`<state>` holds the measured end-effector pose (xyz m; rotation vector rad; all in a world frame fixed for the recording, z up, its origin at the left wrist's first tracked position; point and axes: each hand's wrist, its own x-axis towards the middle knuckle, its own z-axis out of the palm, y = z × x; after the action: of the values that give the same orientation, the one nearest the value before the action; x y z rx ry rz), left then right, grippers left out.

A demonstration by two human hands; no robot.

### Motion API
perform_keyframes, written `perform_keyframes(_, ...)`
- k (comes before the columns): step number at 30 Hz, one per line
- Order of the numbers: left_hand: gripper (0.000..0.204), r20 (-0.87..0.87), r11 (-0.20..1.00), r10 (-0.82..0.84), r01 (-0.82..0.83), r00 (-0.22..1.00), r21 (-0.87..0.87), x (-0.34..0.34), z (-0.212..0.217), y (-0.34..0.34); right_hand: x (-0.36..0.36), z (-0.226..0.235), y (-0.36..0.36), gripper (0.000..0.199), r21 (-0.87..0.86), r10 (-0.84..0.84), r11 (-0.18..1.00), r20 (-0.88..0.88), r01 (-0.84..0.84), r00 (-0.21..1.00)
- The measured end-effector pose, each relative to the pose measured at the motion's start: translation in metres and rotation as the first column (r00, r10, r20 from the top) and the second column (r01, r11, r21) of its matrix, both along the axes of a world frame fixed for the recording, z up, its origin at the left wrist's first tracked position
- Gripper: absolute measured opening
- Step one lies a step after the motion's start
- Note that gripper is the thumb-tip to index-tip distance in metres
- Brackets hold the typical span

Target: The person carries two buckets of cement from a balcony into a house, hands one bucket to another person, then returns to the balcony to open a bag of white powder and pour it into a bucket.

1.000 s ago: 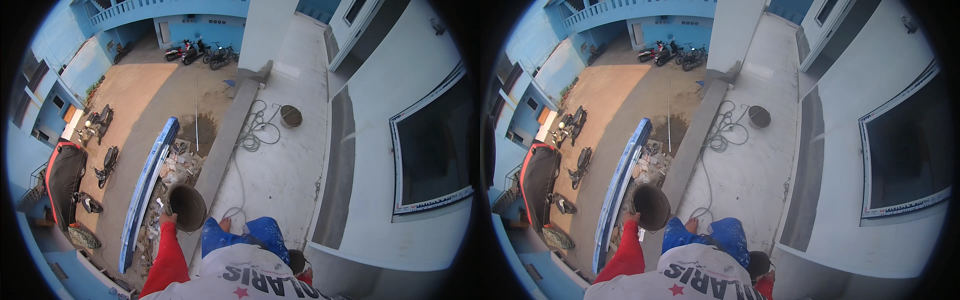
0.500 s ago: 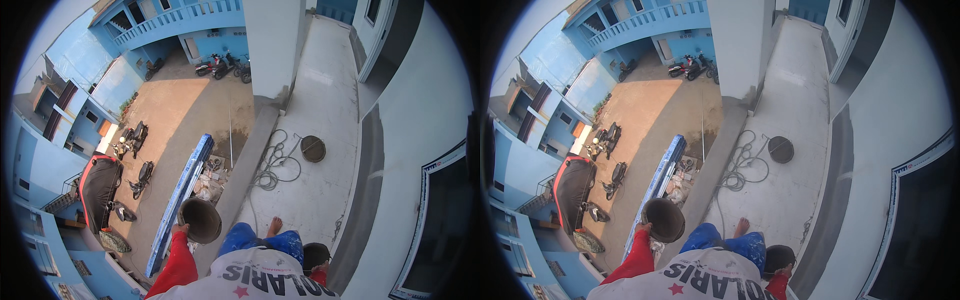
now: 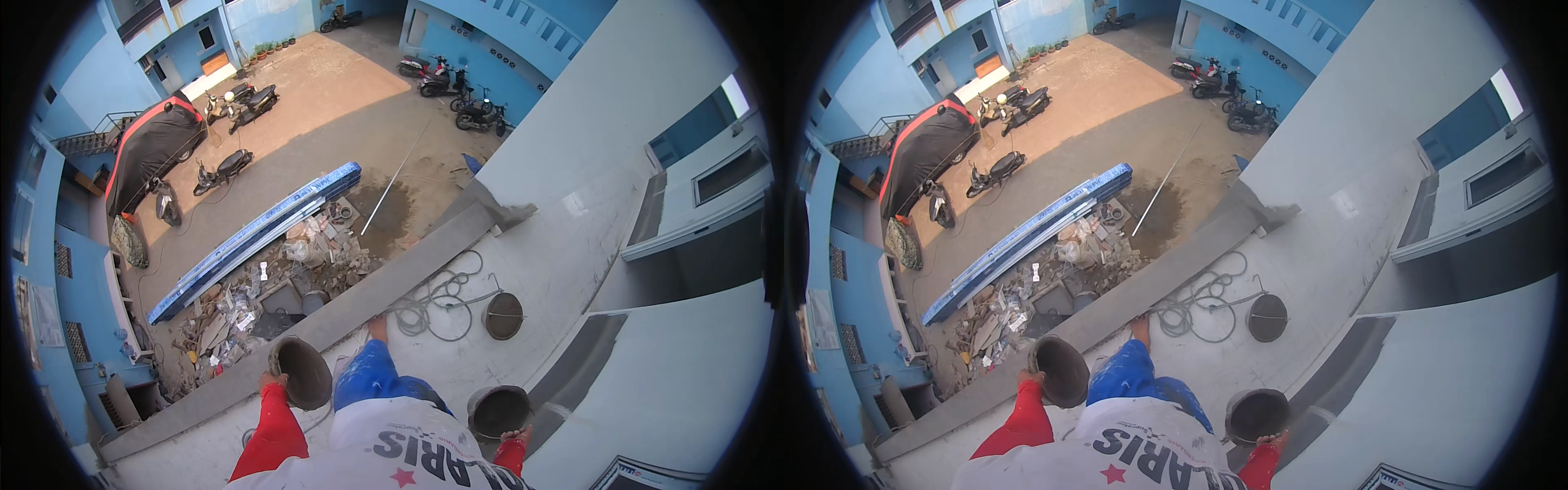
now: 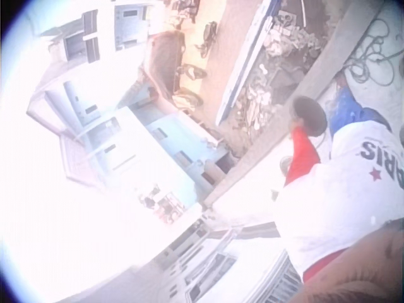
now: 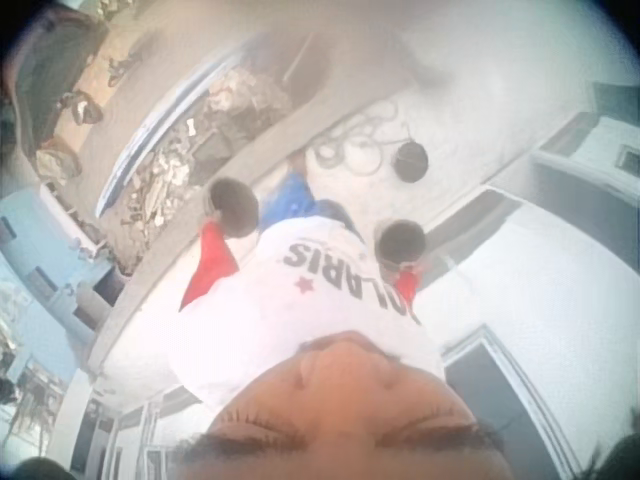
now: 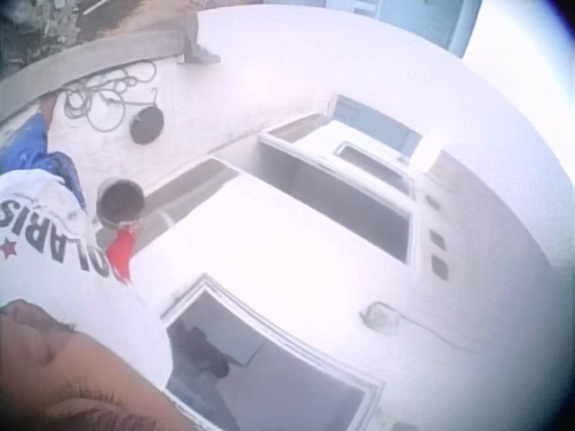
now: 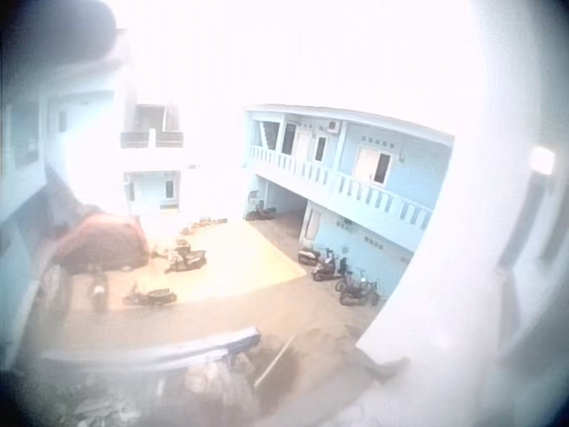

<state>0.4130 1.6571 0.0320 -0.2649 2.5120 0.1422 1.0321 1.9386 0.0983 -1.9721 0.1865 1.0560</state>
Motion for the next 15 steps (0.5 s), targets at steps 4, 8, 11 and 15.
perform_keyframes(4, 0.051, -0.013, 0.983, 0.161, -0.159, 0.987, 0.092, 0.007, 0.002, 0.026, -0.022, 0.049, 0.073, 0.043, 0.014, 0.040, 0.999, 0.067, -0.041, 0.997)
perform_keyframes(8, 0.049, 0.022, 0.962, 0.233, -0.234, 0.972, 0.143, 0.009, 0.002, 0.048, -0.046, 0.089, 0.139, 0.041, 0.022, 0.075, 0.997, -0.023, -0.075, 0.997)
perform_keyframes(11, 0.049, 0.030, 0.932, 0.289, -0.289, 0.957, 0.217, 0.006, 0.002, 0.062, -0.065, 0.085, 0.176, 0.039, 0.031, 0.091, 0.996, -0.056, -0.089, 0.994)
perform_keyframes(15, 0.050, 0.007, 0.921, 0.337, -0.331, 0.942, 0.205, 0.003, -0.010, 0.063, -0.089, 0.072, 0.214, 0.036, 0.031, 0.118, 0.993, -0.076, -0.116, 0.990)
